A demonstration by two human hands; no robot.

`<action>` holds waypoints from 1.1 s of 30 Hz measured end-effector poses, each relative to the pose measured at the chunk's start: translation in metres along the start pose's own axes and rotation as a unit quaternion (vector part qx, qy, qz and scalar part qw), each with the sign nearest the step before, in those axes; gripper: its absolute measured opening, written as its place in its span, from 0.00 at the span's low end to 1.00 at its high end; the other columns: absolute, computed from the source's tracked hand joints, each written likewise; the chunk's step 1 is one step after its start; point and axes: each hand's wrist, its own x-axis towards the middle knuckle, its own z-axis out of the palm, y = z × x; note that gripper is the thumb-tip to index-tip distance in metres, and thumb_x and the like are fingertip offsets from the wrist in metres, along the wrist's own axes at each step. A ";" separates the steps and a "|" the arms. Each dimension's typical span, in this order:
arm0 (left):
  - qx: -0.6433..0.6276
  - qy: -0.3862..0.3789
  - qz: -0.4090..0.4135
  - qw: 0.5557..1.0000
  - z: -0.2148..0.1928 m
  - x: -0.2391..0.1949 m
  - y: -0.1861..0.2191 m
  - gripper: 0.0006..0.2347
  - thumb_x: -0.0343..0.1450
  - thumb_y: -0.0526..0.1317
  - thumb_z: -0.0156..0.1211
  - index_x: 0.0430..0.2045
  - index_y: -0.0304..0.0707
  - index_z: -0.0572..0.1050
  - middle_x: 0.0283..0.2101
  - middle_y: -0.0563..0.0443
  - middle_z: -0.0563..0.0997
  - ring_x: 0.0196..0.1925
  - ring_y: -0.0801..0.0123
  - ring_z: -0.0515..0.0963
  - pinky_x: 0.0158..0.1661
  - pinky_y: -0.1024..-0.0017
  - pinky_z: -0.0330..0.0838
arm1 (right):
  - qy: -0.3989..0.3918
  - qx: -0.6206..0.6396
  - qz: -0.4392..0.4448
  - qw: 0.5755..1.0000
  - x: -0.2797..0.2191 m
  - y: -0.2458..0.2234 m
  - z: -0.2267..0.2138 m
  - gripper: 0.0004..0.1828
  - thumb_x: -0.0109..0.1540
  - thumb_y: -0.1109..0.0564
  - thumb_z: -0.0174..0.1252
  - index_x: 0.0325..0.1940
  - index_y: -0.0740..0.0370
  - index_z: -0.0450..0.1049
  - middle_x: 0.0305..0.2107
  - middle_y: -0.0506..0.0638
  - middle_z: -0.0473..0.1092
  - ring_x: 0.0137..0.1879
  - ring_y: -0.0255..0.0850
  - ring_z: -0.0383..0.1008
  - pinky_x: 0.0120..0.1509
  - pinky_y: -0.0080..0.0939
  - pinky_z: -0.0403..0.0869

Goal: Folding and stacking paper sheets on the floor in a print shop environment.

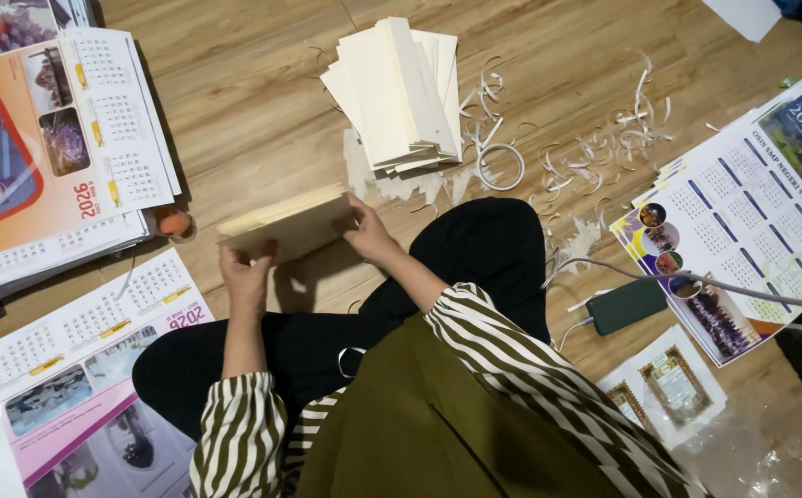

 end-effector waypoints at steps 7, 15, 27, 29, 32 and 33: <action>0.075 -0.006 0.073 0.995 0.009 0.001 0.046 0.10 0.62 0.26 0.58 0.33 0.34 0.69 0.29 0.46 0.74 0.35 0.65 0.73 0.41 0.62 0.67 | 0.028 -0.144 -0.055 0.988 -0.010 -0.111 0.034 0.29 0.51 0.63 0.60 0.54 0.55 0.60 0.44 0.48 0.65 0.51 0.40 0.64 0.60 0.51 0.60; 0.516 -0.149 0.294 0.791 0.002 0.022 0.145 0.11 0.62 0.32 0.56 0.35 0.50 0.71 0.31 0.57 0.71 0.38 0.64 0.72 0.45 0.67 0.59 | 0.053 -0.264 -0.283 0.921 -0.004 -0.182 0.046 0.48 0.46 0.51 0.70 0.62 0.64 0.49 0.53 0.57 0.56 0.61 0.50 0.57 0.68 0.48 0.54; 0.637 -0.253 0.284 0.670 0.035 0.003 0.086 0.16 0.57 0.35 0.53 0.36 0.57 0.62 0.28 0.62 0.74 0.36 0.72 0.73 0.47 0.65 0.55 | -0.149 -0.632 -0.142 0.747 -0.022 -0.145 0.049 0.14 0.49 0.52 0.60 0.38 0.50 0.70 0.24 0.45 0.69 0.35 0.42 0.71 0.39 0.43 0.70; 0.622 -0.235 0.297 0.685 0.038 0.000 0.077 0.16 0.57 0.34 0.53 0.35 0.54 0.62 0.28 0.60 0.75 0.36 0.71 0.73 0.49 0.63 0.54 | -0.157 -0.661 -0.135 0.721 -0.016 -0.119 0.058 0.15 0.47 0.57 0.59 0.37 0.54 0.69 0.22 0.47 0.68 0.32 0.44 0.71 0.36 0.43 0.69; 0.562 -0.147 0.313 0.751 0.038 -0.010 0.085 0.21 0.55 0.35 0.61 0.40 0.47 0.64 0.41 0.51 0.71 0.49 0.62 0.65 0.53 0.52 0.40 | -0.157 -0.680 -0.146 0.702 -0.014 -0.099 0.061 0.15 0.46 0.63 0.57 0.37 0.55 0.70 0.18 0.49 0.68 0.27 0.45 0.71 0.31 0.43 0.70; 0.511 -0.072 0.317 0.796 0.038 -0.012 0.091 0.26 0.54 0.36 0.69 0.45 0.43 0.64 0.55 0.43 0.66 0.62 0.52 0.57 0.56 0.43 0.27 | -0.145 -0.672 -0.168 0.707 -0.012 -0.097 0.060 0.15 0.48 0.63 0.56 0.38 0.53 0.71 0.16 0.49 0.68 0.25 0.44 0.72 0.29 0.43 0.71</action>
